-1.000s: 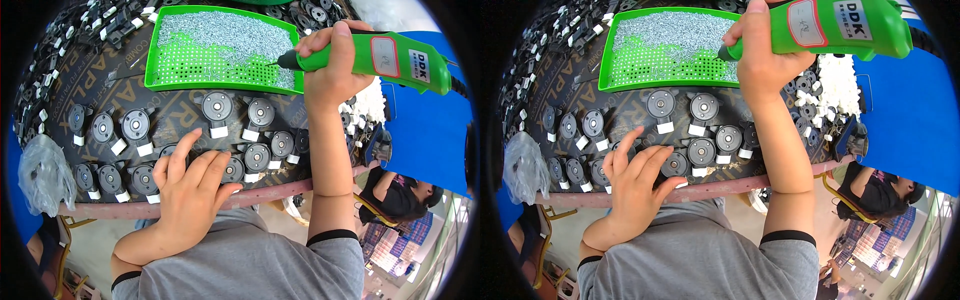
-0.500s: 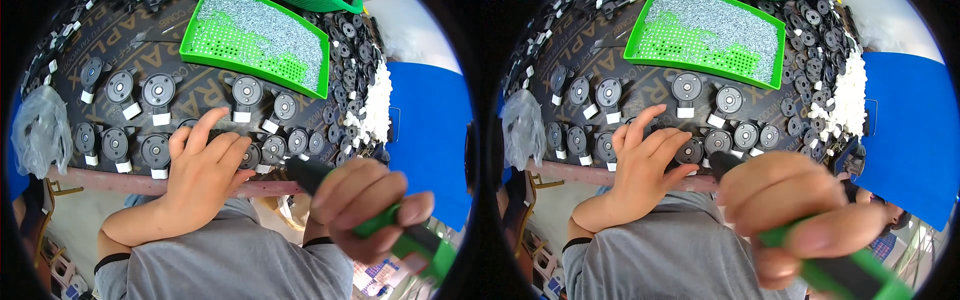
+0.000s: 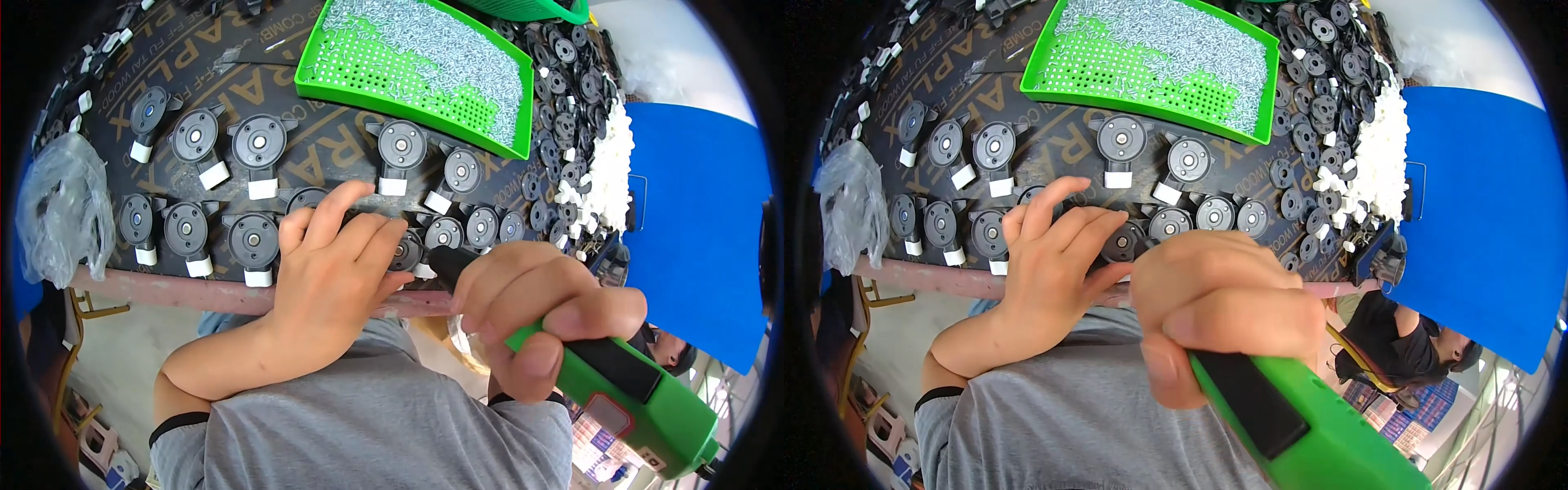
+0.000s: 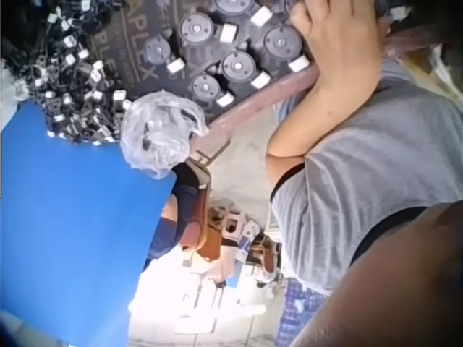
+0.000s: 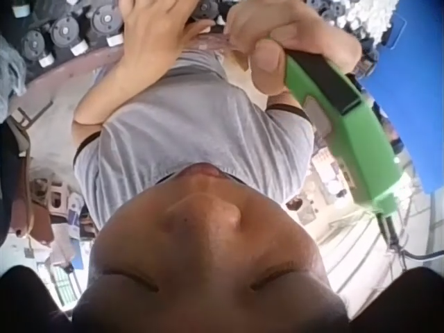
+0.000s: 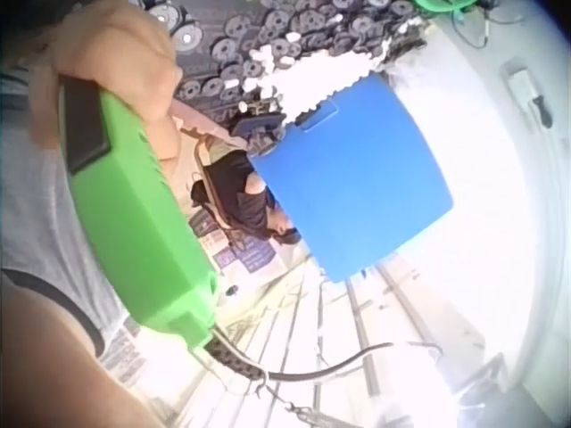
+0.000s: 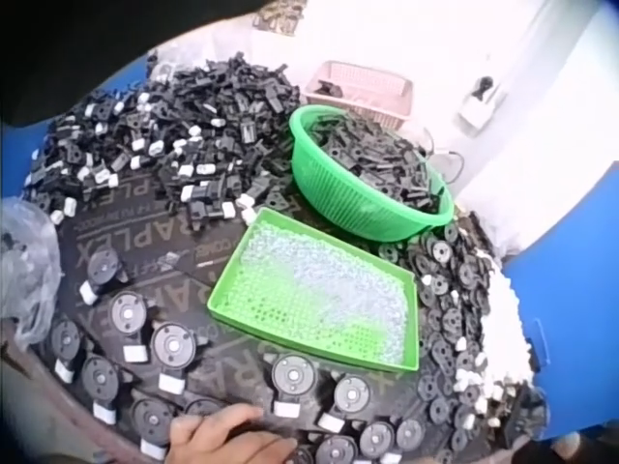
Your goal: Assembling small motors by placing components together and fastening them with an electric screwdriver.
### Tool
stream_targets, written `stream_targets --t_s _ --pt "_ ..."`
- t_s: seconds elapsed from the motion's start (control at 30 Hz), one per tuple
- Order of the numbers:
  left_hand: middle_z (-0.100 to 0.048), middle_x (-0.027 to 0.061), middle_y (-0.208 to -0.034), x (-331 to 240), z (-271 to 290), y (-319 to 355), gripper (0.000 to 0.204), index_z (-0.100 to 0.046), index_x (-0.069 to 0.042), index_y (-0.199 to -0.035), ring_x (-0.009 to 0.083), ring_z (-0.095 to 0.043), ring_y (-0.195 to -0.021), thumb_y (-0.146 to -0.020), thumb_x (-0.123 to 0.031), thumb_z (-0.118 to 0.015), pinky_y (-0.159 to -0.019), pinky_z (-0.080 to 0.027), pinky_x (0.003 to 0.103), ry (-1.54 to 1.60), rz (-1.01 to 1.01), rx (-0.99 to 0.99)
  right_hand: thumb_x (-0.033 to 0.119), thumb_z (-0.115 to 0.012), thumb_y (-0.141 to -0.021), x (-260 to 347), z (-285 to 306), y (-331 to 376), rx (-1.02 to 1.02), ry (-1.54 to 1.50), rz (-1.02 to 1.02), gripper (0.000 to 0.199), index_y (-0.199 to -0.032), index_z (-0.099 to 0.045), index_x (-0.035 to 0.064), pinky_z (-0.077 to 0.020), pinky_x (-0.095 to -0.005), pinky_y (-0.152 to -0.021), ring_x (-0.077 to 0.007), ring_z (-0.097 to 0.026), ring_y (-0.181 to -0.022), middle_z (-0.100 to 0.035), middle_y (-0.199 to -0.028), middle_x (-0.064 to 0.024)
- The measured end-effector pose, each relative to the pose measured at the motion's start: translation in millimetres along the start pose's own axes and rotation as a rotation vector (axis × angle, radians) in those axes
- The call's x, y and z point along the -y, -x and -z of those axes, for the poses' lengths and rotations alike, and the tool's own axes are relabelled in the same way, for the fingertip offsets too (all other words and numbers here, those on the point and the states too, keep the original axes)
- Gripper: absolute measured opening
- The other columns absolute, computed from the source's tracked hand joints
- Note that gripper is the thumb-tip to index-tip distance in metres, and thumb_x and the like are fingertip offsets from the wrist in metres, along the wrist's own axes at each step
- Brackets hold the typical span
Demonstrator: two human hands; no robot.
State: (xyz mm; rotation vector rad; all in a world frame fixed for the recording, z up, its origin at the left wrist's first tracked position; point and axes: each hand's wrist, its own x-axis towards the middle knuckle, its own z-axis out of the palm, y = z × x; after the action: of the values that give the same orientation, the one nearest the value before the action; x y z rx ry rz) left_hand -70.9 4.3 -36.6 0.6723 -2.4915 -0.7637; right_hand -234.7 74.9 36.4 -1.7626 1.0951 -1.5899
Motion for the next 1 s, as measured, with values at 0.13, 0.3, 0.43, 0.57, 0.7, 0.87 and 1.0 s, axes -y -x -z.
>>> stream_targets --t_s 0.13,0.3,0.43,0.57,0.7,0.87,1.0 --pt "-0.063 0.0024 -0.109 0.9 2.5 -1.1 0.049 -0.066 -0.007 -0.115 0.0251 -0.048 -0.124 -0.072 -0.026 -0.079 -0.092 -0.033 0.043 -0.017 -0.004 0.04 0.017 -0.064 -0.097 3.0 -7.0 3.9 -0.202 0.01 -0.069 0.029 -0.109 -0.04 0.0061 -0.0515 -0.0363 -0.047 -0.0212 -0.056 -0.052 -0.057 -0.07 -0.0109" --pt "-0.064 0.0 -0.113 -3.3 -1.3 2.7 0.052 -0.066 -0.01 -0.119 0.0238 -0.049 -0.122 -0.074 -0.032 -0.078 -0.092 -0.032 0.042 -0.063 -0.002 0.046 0.019 -0.053 -0.102 11.9 33.5 -15.7 -0.044 -0.142 0.008 0.021 -0.116 -0.042 0.0079 -0.0502 -0.0345 -0.05 -0.0169 -0.054 -0.054 -0.056 -0.069 -0.0077" --pt "-0.064 0.0006 -0.117 -10.1 -6.4 -1.6 0.059 -0.064 -0.009 -0.123 0.0246 -0.05 -0.12 -0.074 -0.041 -0.076 -0.094 -0.032 0.042 -0.098 0.002 0.04 0.02 -0.046 -0.102 -24.6 58.8 -39.9 -0.527 0.03 0.099 0.02 -0.118 -0.043 0.0086 -0.0471 -0.0344 -0.05 -0.0166 -0.049 -0.052 -0.052 -0.066 -0.0069" --pt "-0.064 0.0025 -0.12 -11.7 -0.6 -5.0 0.065 -0.064 -0.008 -0.125 0.0266 -0.049 -0.122 -0.073 -0.045 -0.076 -0.097 -0.031 0.043 -0.086 0.033 0.056 0.015 -0.052 -0.097 -74.7 73.9 -51.0 -0.57 0.108 0.073 0.02 -0.113 -0.043 0.0087 -0.047 -0.0365 -0.05 -0.0201 -0.049 -0.049 -0.05 -0.063 -0.0086" --pt "-0.065 0.0018 -0.116 -8.7 3.1 -3.7 0.06 -0.066 -0.008 -0.12 0.0279 -0.05 -0.123 -0.073 -0.043 -0.078 -0.097 -0.03 0.043 -0.117 0.031 0.052 0.013 -0.052 -0.096 -86.0 73.6 -56.4 -0.544 0.104 0.077 0.02 -0.113 -0.043 0.0068 -0.0479 -0.038 -0.05 -0.0205 -0.05 -0.049 -0.051 -0.063 -0.0105" --pt "-0.066 0.0014 -0.114 -8.5 1.5 -5.0 0.056 -0.067 -0.009 -0.118 0.0282 -0.05 -0.124 -0.072 -0.039 -0.079 -0.096 -0.029 0.043 -0.113 0.021 0.062 0.009 -0.052 -0.095 -95.0 75.1 -58.0 -0.539 0.233 0.076 0.02 -0.113 -0.042 0.0051 -0.0486 -0.0392 -0.051 -0.0209 -0.05 -0.049 -0.051 -0.063 -0.011" --pt "-0.066 0.0017 -0.114 -9.8 0.9 -5.3 0.055 -0.067 -0.009 -0.118 0.0293 -0.05 -0.125 -0.073 -0.038 -0.08 -0.096 -0.029 0.043 -0.108 0.032 0.063 0.009 -0.052 -0.095 -99.9 81.5 -56.9 -0.491 0.044 0.129 0.022 -0.113 -0.041 0.0033 -0.0483 -0.039 -0.05 -0.021 -0.05 -0.048 -0.051 -0.063 -0.0114"
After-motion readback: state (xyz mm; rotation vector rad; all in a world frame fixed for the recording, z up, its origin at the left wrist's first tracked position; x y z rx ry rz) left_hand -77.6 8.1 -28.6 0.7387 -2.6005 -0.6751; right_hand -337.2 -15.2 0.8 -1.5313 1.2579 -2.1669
